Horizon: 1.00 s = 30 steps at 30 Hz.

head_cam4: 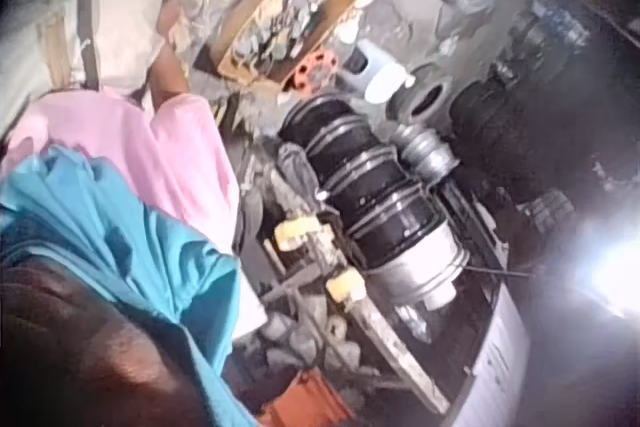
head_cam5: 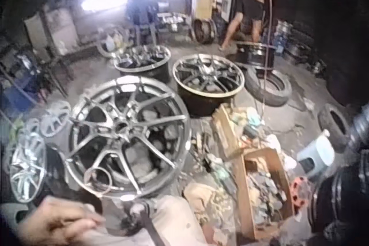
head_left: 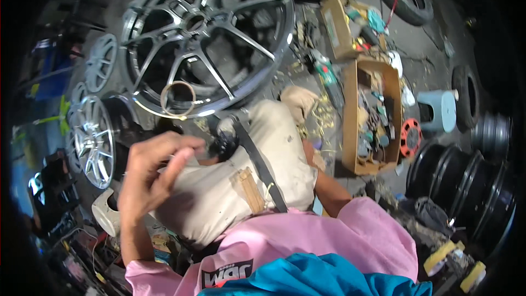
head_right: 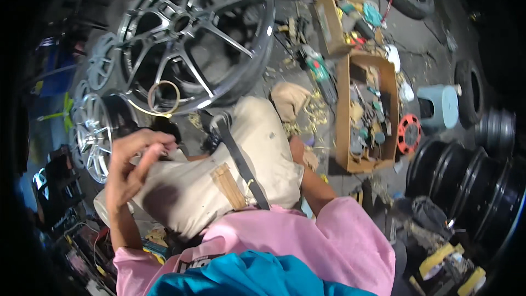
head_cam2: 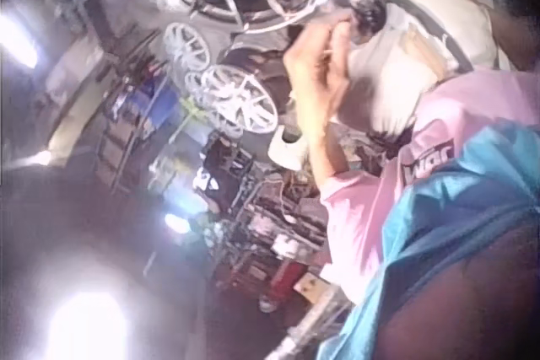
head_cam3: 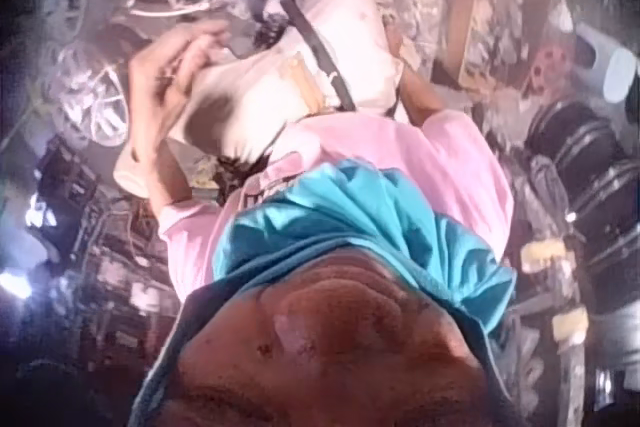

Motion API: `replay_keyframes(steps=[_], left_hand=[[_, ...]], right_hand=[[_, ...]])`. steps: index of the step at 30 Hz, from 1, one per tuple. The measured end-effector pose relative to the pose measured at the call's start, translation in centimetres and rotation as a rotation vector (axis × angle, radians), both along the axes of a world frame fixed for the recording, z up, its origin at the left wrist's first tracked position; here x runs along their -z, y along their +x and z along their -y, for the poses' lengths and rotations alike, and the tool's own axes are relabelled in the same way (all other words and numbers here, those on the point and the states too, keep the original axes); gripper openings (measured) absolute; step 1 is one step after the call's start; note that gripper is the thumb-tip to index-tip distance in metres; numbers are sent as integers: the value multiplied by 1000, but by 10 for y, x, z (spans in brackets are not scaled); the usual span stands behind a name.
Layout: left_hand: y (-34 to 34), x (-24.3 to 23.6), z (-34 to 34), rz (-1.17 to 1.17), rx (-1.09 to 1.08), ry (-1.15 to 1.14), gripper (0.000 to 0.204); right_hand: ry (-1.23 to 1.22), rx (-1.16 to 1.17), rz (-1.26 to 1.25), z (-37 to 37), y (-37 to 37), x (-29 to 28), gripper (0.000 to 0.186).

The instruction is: The person applies a yellow pinstripe tape to the outer edge of a dark car wheel rim by hand, carefully pressing the tape along the circumference and cutting it with scissors when the circle is complete.

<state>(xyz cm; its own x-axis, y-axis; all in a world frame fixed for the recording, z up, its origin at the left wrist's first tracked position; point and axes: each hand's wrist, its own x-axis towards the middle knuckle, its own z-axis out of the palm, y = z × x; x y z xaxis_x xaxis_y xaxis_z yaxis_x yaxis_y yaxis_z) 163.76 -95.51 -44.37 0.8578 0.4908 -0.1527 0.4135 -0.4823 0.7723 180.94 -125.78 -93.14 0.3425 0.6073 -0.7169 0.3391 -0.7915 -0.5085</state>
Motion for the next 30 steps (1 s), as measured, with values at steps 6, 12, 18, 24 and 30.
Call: replay_keyframes(steps=[6, 12, 18, 24, 30], left_hand=[[1, -13, 67, -80, 36, 40, 16], [27, -20, 103, -33, 135, 81, 16], [53, -8, 118, 67, 323, 49, 20], [90, 2, 132, 126, 494, -18, 25], [114, 31, 128, 184, 391, -67, 27]], right_hand=[[-43, 95, -48, -1, -6, 16, 37], [-9, 596, -223, 23, 17, 8, 35], [788, 1265, -409, 80, 82, -113, 22], [975, 1025, -518, 82, 118, -289, 29], [1087, 792, -578, 36, 98, -384, 36]])
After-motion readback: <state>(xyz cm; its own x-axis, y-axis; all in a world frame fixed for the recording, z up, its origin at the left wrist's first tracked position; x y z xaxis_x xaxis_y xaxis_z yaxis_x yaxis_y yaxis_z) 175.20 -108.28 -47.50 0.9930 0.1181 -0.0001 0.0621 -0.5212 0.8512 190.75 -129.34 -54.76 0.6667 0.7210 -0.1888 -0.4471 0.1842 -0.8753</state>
